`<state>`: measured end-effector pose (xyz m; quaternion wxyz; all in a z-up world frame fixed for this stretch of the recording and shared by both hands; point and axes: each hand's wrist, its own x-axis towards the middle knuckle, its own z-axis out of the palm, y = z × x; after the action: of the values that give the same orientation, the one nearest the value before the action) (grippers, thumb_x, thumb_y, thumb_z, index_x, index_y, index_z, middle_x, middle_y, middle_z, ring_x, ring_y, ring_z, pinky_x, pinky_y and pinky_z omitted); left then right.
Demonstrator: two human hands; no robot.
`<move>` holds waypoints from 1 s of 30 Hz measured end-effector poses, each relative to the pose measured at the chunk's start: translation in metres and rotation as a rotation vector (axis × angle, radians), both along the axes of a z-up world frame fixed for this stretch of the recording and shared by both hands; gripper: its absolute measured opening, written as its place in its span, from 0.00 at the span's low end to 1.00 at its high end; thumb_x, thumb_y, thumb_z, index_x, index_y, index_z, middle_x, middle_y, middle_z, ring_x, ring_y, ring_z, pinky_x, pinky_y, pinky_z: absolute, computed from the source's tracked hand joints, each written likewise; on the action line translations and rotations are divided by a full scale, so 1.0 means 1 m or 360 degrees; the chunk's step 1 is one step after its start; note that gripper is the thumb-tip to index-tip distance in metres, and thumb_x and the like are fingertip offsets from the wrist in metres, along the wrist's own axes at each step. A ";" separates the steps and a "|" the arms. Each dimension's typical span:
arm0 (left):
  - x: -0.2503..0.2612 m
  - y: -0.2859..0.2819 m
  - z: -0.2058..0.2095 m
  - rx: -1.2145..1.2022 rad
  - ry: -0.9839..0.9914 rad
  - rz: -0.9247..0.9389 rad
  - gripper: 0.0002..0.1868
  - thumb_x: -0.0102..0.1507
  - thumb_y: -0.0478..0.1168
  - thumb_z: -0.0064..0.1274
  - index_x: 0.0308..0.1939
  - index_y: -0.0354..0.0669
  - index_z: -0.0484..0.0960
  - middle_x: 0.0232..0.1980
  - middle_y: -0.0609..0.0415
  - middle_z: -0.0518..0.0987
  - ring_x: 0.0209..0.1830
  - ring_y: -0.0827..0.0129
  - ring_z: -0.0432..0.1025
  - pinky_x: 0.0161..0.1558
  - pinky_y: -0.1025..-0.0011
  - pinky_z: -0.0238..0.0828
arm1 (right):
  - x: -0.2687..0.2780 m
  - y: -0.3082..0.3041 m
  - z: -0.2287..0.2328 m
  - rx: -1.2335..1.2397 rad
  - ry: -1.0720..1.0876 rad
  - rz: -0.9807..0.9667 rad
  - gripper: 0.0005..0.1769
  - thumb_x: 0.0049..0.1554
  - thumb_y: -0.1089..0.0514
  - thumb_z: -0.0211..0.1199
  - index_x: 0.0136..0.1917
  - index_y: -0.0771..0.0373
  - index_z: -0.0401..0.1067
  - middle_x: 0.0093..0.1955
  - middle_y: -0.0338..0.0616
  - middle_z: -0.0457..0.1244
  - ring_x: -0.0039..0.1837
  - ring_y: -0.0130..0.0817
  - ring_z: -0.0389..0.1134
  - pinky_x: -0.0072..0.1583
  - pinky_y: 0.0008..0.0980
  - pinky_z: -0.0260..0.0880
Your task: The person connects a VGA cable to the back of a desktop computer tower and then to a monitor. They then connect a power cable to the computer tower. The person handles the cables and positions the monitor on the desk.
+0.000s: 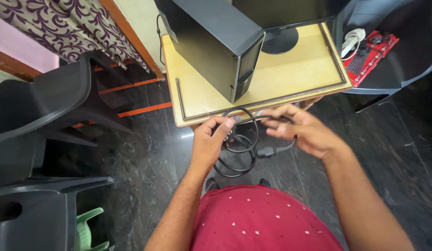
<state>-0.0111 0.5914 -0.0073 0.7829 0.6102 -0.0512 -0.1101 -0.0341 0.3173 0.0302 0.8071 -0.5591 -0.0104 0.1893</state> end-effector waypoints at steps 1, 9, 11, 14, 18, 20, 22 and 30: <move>0.000 0.000 0.000 -0.0027 -0.0047 -0.0004 0.12 0.69 0.44 0.57 0.44 0.36 0.84 0.37 0.60 0.80 0.34 0.80 0.72 0.35 0.79 0.72 | 0.000 0.006 -0.002 -0.0151 0.0127 0.0003 0.24 0.54 0.65 0.62 0.64 0.62 0.64 0.66 0.46 0.66 0.66 0.40 0.69 0.65 0.43 0.70; -0.004 0.002 0.017 0.0037 0.0115 0.0023 0.29 0.58 0.42 0.62 0.62 0.44 0.72 0.47 0.60 0.80 0.31 0.77 0.75 0.28 0.77 0.72 | 0.024 0.034 -0.002 -0.0930 -0.0127 -0.0147 0.14 0.64 0.58 0.57 0.60 0.64 0.74 0.43 0.38 0.69 0.31 0.20 0.58 0.34 0.21 0.58; -0.005 0.001 0.020 0.0031 0.0194 0.0018 0.40 0.54 0.41 0.63 0.69 0.48 0.65 0.46 0.60 0.80 0.28 0.75 0.75 0.25 0.77 0.71 | 0.021 0.039 0.003 -0.0969 -0.0280 -0.0100 0.12 0.64 0.58 0.56 0.58 0.64 0.75 0.41 0.34 0.68 0.32 0.18 0.58 0.35 0.20 0.58; -0.006 0.002 0.017 0.0013 0.0255 -0.0094 0.40 0.54 0.40 0.65 0.69 0.43 0.66 0.44 0.54 0.83 0.30 0.75 0.75 0.28 0.78 0.69 | 0.019 0.050 0.008 -0.0976 -0.0473 -0.0120 0.12 0.65 0.57 0.56 0.57 0.64 0.74 0.41 0.32 0.67 0.34 0.16 0.57 0.36 0.19 0.57; -0.008 0.008 0.005 0.0051 0.0334 -0.0239 0.26 0.59 0.40 0.67 0.59 0.36 0.79 0.41 0.53 0.80 0.33 0.77 0.72 0.32 0.78 0.65 | 0.016 0.066 0.008 -0.0904 -0.0512 -0.0128 0.12 0.66 0.58 0.56 0.57 0.64 0.75 0.40 0.32 0.66 0.36 0.15 0.57 0.37 0.18 0.57; -0.010 0.010 -0.001 -0.0001 0.0430 -0.0334 0.20 0.60 0.41 0.66 0.52 0.34 0.83 0.41 0.53 0.81 0.34 0.77 0.73 0.32 0.78 0.66 | 0.014 0.075 0.002 -0.0863 -0.0428 -0.0157 0.11 0.65 0.58 0.56 0.56 0.64 0.75 0.41 0.32 0.67 0.35 0.16 0.58 0.37 0.19 0.59; -0.010 0.009 -0.002 -0.0120 0.0516 -0.0410 0.16 0.60 0.43 0.63 0.46 0.37 0.83 0.42 0.55 0.85 0.36 0.78 0.76 0.32 0.77 0.68 | 0.011 0.082 -0.005 -0.0838 -0.0401 -0.0175 0.11 0.65 0.58 0.57 0.56 0.64 0.75 0.40 0.33 0.68 0.34 0.16 0.59 0.37 0.19 0.60; -0.013 0.014 -0.005 -0.0436 0.0660 -0.0648 0.22 0.66 0.52 0.54 0.55 0.40 0.80 0.44 0.54 0.86 0.34 0.75 0.75 0.28 0.80 0.63 | 0.010 0.066 -0.019 -0.1002 -0.0692 -0.0305 0.11 0.66 0.58 0.58 0.55 0.65 0.77 0.40 0.34 0.68 0.44 0.19 0.67 0.49 0.21 0.67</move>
<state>-0.0239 0.6055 -0.0128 0.8134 0.4408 -0.0261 -0.3786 -0.0238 0.3835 0.0110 0.5891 -0.8049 -0.0703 -0.0159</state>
